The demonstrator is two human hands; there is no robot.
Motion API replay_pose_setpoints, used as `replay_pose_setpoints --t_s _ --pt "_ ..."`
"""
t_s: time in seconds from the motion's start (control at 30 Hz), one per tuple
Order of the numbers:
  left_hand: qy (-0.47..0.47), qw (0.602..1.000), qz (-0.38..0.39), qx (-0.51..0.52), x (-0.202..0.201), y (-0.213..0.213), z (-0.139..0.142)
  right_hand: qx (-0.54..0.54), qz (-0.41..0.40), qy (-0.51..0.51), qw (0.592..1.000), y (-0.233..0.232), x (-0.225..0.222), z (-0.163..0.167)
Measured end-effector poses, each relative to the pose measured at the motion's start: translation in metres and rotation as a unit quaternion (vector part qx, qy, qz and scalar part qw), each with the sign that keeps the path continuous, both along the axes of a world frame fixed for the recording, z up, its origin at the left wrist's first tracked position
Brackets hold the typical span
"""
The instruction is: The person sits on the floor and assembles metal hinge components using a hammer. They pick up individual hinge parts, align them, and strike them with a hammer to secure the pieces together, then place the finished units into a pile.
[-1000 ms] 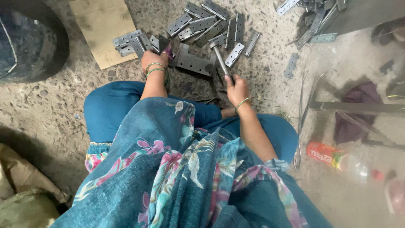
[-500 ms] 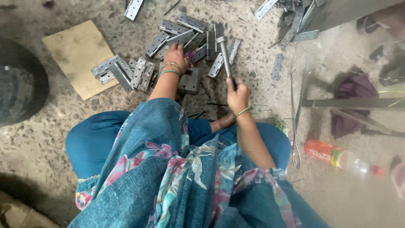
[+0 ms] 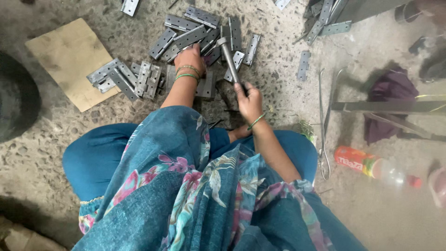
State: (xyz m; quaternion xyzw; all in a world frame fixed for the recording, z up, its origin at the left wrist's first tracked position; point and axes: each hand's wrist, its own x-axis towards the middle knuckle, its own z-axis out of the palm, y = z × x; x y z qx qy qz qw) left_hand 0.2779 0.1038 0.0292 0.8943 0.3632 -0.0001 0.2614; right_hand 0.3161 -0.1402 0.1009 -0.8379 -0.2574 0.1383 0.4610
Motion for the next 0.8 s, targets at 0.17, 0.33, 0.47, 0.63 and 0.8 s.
replay_pose_setpoints --t_s 0.17,0.33,0.47,0.63,0.8 --pt "-0.002 1.0 -0.002 -0.025 -0.045 0.001 0.045 0.011 0.003 0.036 0.999 -0.003 -0.003 0.005" --pt "-0.008 0.999 -0.022 -0.029 -0.113 -0.036 0.034 0.004 -0.043 0.113 0.993 -0.001 -0.029 -0.009" --pt "0.007 0.999 -0.044 0.01 -0.137 -0.06 0.004 0.027 0.01 -0.043 0.999 -0.005 -0.061 -0.016" --pt "0.053 0.997 -0.035 0.031 -0.141 -0.062 -0.001 0.096 0.039 -0.113 0.988 -0.018 -0.096 -0.032" --pt "0.048 0.998 -0.026 0.036 -0.148 -0.065 0.007 -0.042 0.079 -0.198 0.976 -0.006 -0.107 -0.07"
